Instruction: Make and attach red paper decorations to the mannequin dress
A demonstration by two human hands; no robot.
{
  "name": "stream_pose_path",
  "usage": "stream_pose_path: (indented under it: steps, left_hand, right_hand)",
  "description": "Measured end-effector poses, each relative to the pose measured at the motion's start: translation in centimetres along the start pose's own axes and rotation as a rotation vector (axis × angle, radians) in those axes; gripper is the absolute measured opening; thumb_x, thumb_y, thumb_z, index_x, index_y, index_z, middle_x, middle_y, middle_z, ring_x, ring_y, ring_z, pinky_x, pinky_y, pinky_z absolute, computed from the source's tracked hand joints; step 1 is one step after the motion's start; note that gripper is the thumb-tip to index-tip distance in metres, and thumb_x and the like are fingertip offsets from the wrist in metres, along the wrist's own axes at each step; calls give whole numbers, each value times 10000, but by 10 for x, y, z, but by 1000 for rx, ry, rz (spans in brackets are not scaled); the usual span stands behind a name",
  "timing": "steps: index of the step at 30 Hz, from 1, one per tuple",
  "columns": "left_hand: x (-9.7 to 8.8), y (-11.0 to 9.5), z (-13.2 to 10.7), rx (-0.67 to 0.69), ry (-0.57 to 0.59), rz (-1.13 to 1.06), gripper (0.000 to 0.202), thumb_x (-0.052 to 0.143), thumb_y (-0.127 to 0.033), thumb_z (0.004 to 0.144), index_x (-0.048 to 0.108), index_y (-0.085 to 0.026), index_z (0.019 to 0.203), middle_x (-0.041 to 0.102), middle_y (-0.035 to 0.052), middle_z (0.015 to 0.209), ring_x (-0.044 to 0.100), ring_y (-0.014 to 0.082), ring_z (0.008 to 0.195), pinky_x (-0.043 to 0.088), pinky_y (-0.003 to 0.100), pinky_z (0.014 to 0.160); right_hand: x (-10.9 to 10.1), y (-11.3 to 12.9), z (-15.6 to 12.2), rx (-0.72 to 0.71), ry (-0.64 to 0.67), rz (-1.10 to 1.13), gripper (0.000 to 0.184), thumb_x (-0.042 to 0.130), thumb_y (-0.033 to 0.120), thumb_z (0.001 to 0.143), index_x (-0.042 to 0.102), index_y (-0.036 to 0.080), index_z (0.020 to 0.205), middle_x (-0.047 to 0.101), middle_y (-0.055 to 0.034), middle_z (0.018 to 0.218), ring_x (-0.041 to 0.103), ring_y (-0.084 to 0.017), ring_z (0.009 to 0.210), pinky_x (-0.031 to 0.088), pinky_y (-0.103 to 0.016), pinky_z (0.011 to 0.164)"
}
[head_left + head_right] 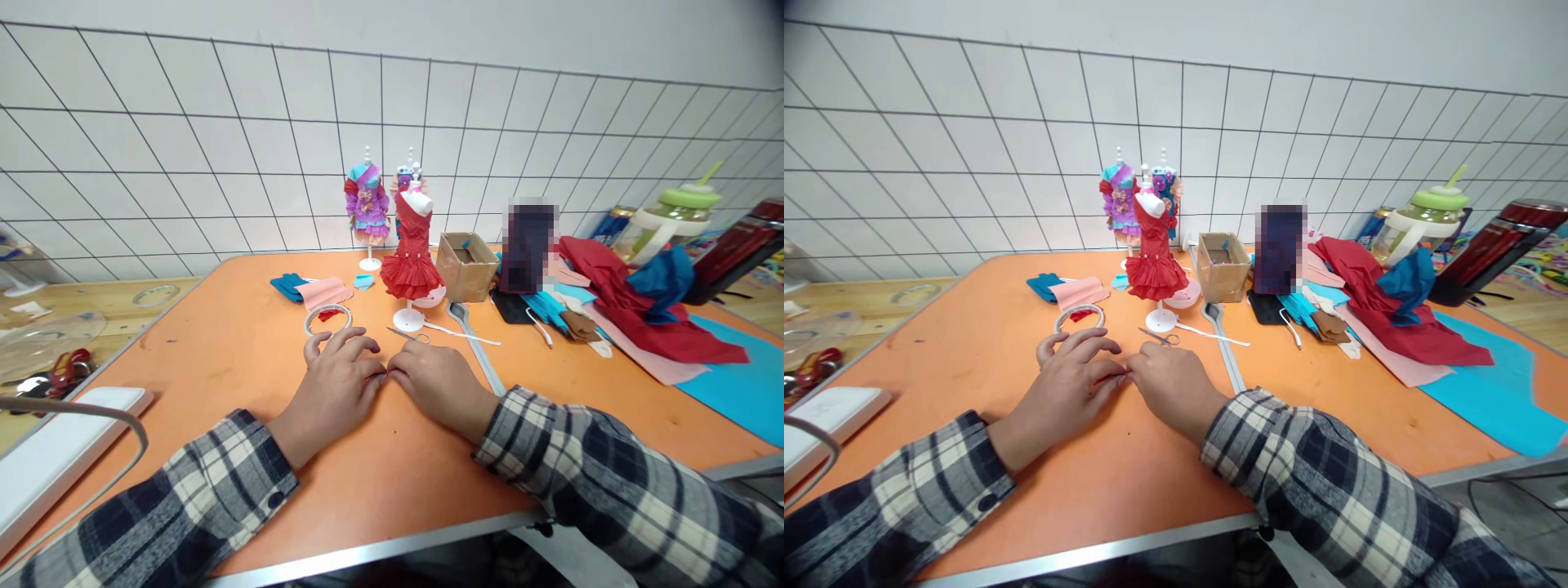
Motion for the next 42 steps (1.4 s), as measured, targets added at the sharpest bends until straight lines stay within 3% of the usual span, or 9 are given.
stream_pose_path:
  steps: [4, 8, 12, 17, 27, 30, 34, 37, 42]
  left_hand:
    - [-2, 2, 0, -8, -6, -5, 220, 532, -222, 890, 741, -276, 849, 684, 50, 1093, 520, 299, 1198, 226, 568, 1000]
    - [-1, 4, 0, -18, -2, -17, 205, 544, -226, 866, 737, -272, 816, 685, 50, 1077, 519, 307, 1193, 213, 579, 1004]
    - [0, 5, 0, -27, 15, -37, 189, 551, -265, 871, 735, -277, 830, 685, 46, 1061, 522, 308, 1188, 200, 587, 1009]
    - [2, 3, -1, -34, 37, -58, 226, 583, -330, 862, 711, -281, 1041, 666, 62, 1087, 500, 323, 1232, 200, 587, 1023]
    - [-2, -1, -1, 8, 6, -15, 208, 545, -217, 862, 737, -274, 806, 676, 38, 1050, 511, 320, 1223, 220, 579, 1015]
    - [-3, 4, 0, 4, -4, -45, 209, 539, -219, 862, 737, -263, 812, 678, 42, 1025, 526, 309, 1191, 300, 527, 962]
    - [-2, 13, 2, -27, -11, -144, 185, 553, -231, 854, 730, -238, 801, 670, 46, 973, 581, 262, 1054, 379, 453, 879]
    - [-1, 15, 2, -36, -26, -189, 172, 564, -231, 850, 726, -227, 793, 664, 43, 952, 589, 248, 1012, 388, 446, 876]
    - [0, 16, 1, -49, -33, -214, 168, 571, -232, 848, 728, -228, 789, 664, 40, 950, 589, 247, 999, 388, 454, 879]
  right_hand:
    - [0, -13, 4, 62, -41, 266, 245, 597, 305, 899, 704, 260, 1115, 732, -3, 963, 637, -161, 892, 414, -258, 731]
    - [5, -18, 7, 102, -14, 382, 177, 613, 254, 868, 754, 245, 973, 749, 13, 873, 634, -137, 789, 409, -242, 690]
    - [1, -17, 7, 102, -40, 331, 184, 579, 202, 865, 757, 230, 902, 738, 3, 844, 619, -142, 788, 394, -246, 684]
    - [-3, -9, 5, 33, -55, 184, 184, 561, 221, 886, 741, 206, 924, 722, -22, 891, 611, -158, 831, 370, -263, 688]
    - [-1, -2, 4, -1, 1, 152, 192, 557, 277, 913, 722, 214, 991, 721, -30, 943, 625, -162, 869, 375, -267, 708]
    - [-18, -26, 6, 14, -1, 215, 239, 606, 353, 882, 711, 229, 1057, 727, -14, 913, 625, -149, 817, 383, -250, 683]
    - [-49, -102, 3, 197, -39, 97, 218, 564, 316, 882, 749, 205, 915, 729, -29, 866, 617, -155, 760, 372, -252, 636]
    - [-49, -144, -3, 207, 52, 16, 184, 583, 222, 829, 755, 198, 889, 732, -33, 901, 628, -168, 803, 398, -249, 669]
    - [-35, -156, -5, 129, 34, 30, 247, 556, 214, 871, 742, 196, 1032, 720, -52, 1037, 626, -180, 946, 416, -256, 808]
Point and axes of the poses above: each hand's wrist, its own z-axis towards the middle knuckle, its own x-axis out of the palm, y = z × x, the point moved 9 cm from there along z, towards the middle knuckle
